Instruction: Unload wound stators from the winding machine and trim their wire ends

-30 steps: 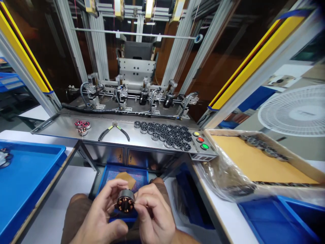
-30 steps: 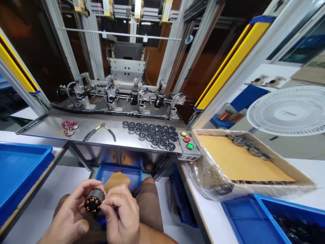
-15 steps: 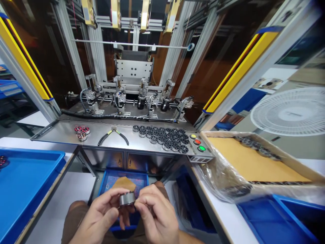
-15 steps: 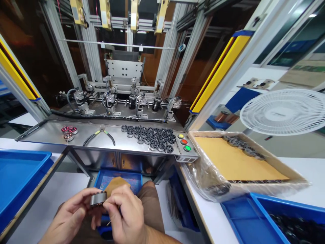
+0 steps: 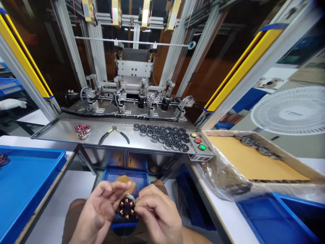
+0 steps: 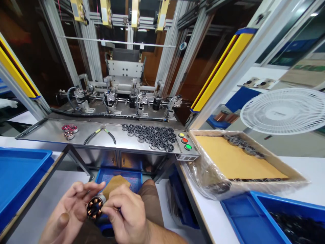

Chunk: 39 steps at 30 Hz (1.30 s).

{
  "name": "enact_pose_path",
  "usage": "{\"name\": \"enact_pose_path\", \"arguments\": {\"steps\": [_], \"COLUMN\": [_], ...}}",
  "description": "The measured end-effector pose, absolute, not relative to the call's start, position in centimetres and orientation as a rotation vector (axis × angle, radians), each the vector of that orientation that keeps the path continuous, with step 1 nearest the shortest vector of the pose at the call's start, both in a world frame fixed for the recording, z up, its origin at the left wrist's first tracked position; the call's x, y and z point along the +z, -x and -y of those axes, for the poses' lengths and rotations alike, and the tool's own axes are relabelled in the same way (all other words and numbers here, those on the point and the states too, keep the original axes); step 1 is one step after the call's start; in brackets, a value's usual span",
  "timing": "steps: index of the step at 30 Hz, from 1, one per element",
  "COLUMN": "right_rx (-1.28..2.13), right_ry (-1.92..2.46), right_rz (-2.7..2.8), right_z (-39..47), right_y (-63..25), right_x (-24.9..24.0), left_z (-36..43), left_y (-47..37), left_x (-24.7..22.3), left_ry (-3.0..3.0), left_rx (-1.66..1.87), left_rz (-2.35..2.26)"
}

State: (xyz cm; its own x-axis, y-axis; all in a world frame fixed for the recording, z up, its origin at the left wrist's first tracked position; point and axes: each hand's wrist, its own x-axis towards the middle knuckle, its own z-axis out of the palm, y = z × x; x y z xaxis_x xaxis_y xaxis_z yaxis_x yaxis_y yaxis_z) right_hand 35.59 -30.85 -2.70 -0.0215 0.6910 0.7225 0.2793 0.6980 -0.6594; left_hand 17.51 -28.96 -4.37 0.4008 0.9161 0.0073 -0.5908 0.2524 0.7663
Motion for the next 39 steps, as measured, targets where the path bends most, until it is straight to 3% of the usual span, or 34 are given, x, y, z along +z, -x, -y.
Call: {"name": "enact_pose_path", "arguments": {"steps": [5,12,19,27,39], "right_rx": [0.254,0.252,0.571,1.566,1.658], "right_ry": [0.812,0.888,0.91,0.874,0.906], "right_rz": [1.736,1.661,1.334,0.683,0.59], "right_z": [31.1,31.2,31.5,31.3,31.2], "right_y": [-36.4,-36.1,-34.6,-33.3,-33.0], "right_x": [-2.5,-2.7,-3.8,-5.7,-5.8], "left_z": [28.6,29.7,29.8,28.8,28.7], "left_y": [-17.6,-18.3,-18.0,-17.7,-17.2], "left_x": [-5.3,-3.7,-4.8,-5.3,-5.1], "left_ry": [-0.923,-0.945,-1.295,-1.89,-1.971], "left_rx": [0.73,0.844,1.098,1.332,1.311], "left_rz": [-0.459,-0.661,-0.659,-0.703,-0.818]}}
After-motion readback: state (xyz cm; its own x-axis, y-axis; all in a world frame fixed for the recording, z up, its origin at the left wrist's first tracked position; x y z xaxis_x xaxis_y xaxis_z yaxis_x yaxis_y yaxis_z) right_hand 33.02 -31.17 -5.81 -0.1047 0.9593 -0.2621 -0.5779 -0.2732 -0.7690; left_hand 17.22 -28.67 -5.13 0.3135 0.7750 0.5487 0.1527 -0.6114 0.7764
